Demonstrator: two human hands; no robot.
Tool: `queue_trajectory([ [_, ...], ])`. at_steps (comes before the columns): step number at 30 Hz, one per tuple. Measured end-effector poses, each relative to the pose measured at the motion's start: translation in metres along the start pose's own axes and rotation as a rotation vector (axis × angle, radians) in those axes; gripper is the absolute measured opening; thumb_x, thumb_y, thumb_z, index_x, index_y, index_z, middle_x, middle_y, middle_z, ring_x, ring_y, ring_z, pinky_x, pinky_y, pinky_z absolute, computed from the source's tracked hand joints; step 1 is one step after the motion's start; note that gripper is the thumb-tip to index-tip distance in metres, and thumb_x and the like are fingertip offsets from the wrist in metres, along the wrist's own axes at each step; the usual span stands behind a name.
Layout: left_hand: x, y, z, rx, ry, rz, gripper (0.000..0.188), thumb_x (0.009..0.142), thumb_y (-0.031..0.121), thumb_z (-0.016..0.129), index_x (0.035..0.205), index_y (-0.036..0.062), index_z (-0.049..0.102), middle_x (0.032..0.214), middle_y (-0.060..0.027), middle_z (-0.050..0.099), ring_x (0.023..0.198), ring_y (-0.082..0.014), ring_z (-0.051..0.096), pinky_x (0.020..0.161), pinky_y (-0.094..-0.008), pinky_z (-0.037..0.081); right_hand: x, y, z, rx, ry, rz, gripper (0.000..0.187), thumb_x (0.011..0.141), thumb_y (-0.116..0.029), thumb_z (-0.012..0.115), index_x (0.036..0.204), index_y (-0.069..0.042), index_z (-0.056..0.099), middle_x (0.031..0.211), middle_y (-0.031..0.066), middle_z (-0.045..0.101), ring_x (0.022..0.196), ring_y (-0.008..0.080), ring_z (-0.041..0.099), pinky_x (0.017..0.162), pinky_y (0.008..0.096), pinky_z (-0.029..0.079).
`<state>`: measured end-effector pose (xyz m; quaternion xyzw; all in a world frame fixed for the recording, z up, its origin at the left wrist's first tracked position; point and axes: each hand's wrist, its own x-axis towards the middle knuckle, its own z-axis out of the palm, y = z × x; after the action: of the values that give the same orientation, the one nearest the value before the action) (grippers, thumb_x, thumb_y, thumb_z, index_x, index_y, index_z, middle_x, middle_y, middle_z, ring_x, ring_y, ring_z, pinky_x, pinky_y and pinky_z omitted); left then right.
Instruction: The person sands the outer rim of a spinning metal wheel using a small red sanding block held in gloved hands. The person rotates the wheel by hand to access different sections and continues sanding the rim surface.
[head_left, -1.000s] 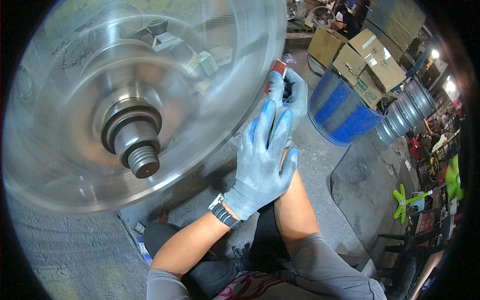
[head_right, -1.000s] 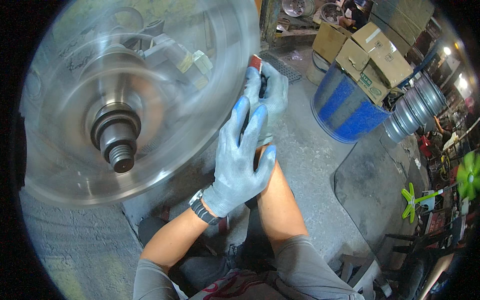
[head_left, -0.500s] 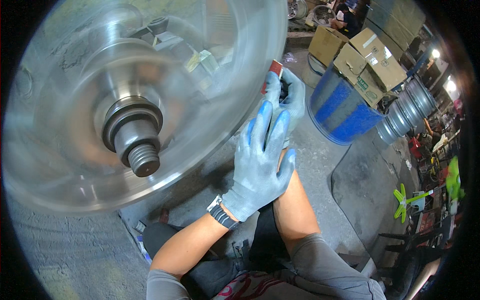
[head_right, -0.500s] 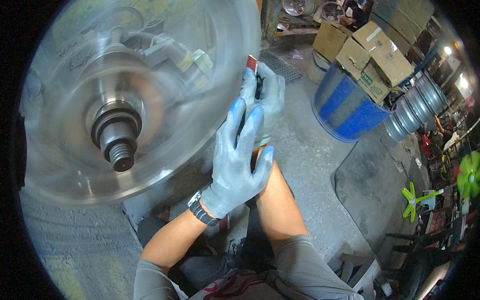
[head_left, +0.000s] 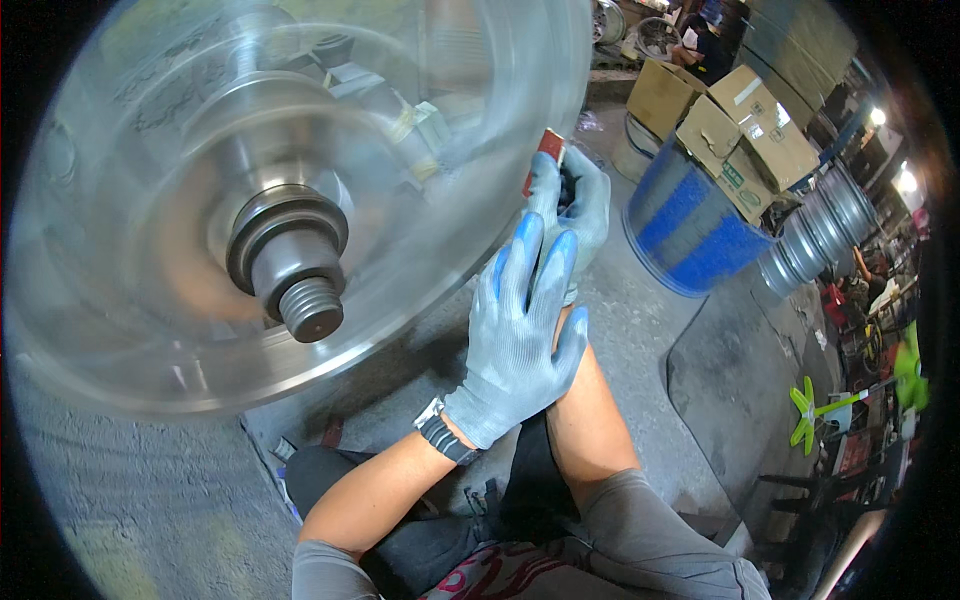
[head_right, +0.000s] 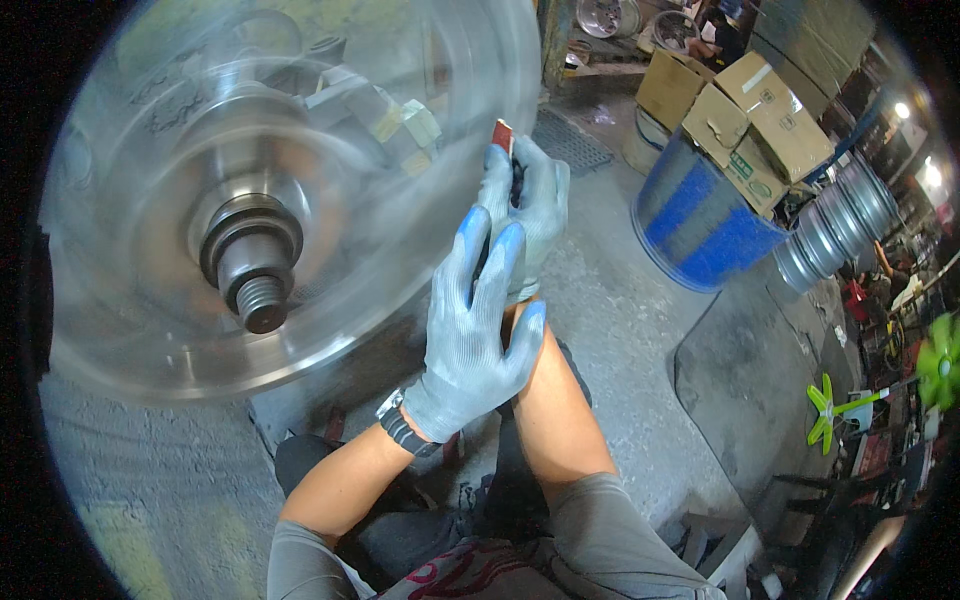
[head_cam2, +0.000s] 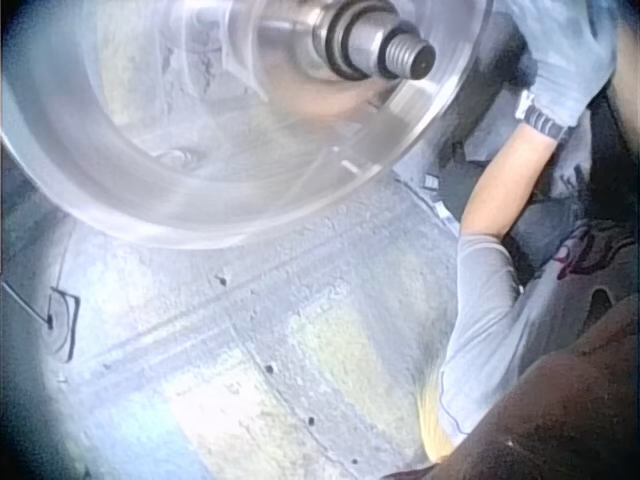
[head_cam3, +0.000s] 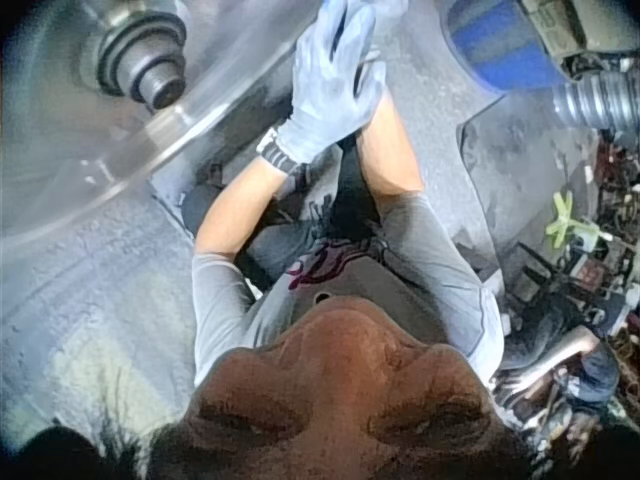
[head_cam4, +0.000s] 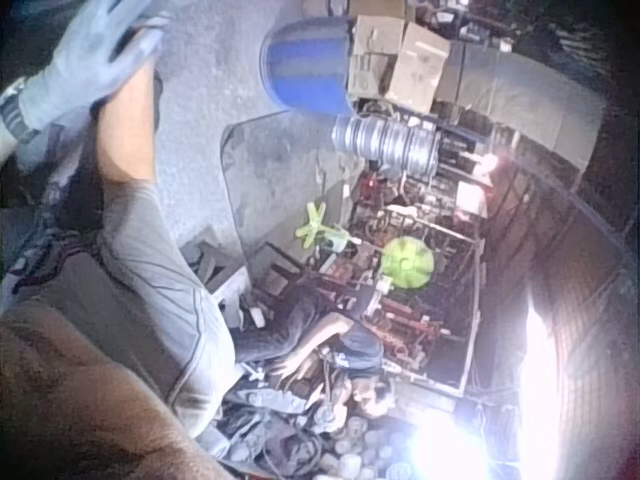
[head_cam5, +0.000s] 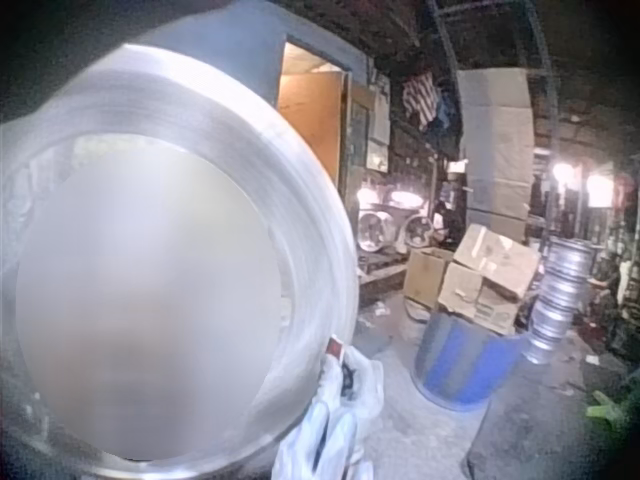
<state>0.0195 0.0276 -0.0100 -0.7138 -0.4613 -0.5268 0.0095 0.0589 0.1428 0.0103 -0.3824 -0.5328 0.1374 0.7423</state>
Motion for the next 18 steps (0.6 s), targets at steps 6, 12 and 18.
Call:
queue_trajectory([
  [6, -0.003, 0.000, -0.002, -0.013, 0.006, 0.002, 0.085, 0.089, 0.013, 0.075, 0.165, 0.0039, 0.039, 0.169, -0.0317, 0.031, 0.150, -0.0490, 0.041, 0.121, -0.0562, 0.037, -0.002, 0.002, 0.001, -0.023, 0.018, -0.072, 0.017, 0.098, -0.008, 0.076, 0.115, -0.006, 0.072, 0.094, 0.0081, 0.065, 0.086, 0.0215, 0.063, 0.077, 0.0378, 0.053],
  [12, -0.008, 0.001, -0.009, 0.020, 0.013, -0.018, 0.083, 0.089, 0.013, 0.075, 0.164, 0.0029, 0.040, 0.168, -0.0323, 0.032, 0.150, -0.0481, 0.041, 0.120, -0.0546, 0.038, -0.009, -0.003, 0.003, -0.051, -0.004, -0.072, 0.018, 0.098, -0.008, 0.076, 0.116, -0.006, 0.073, 0.091, 0.0080, 0.064, 0.083, 0.0212, 0.062, 0.073, 0.0373, 0.052],
  [18, -0.010, 0.000, -0.011, 0.016, 0.030, -0.003, 0.083, 0.090, 0.014, 0.075, 0.164, 0.0023, 0.040, 0.168, -0.0322, 0.032, 0.151, -0.0486, 0.039, 0.121, -0.0548, 0.037, -0.012, -0.009, 0.003, -0.068, -0.018, -0.088, 0.019, 0.099, -0.011, 0.075, 0.118, -0.008, 0.073, 0.092, 0.0066, 0.061, 0.077, 0.0182, 0.057, 0.068, 0.0349, 0.049],
])
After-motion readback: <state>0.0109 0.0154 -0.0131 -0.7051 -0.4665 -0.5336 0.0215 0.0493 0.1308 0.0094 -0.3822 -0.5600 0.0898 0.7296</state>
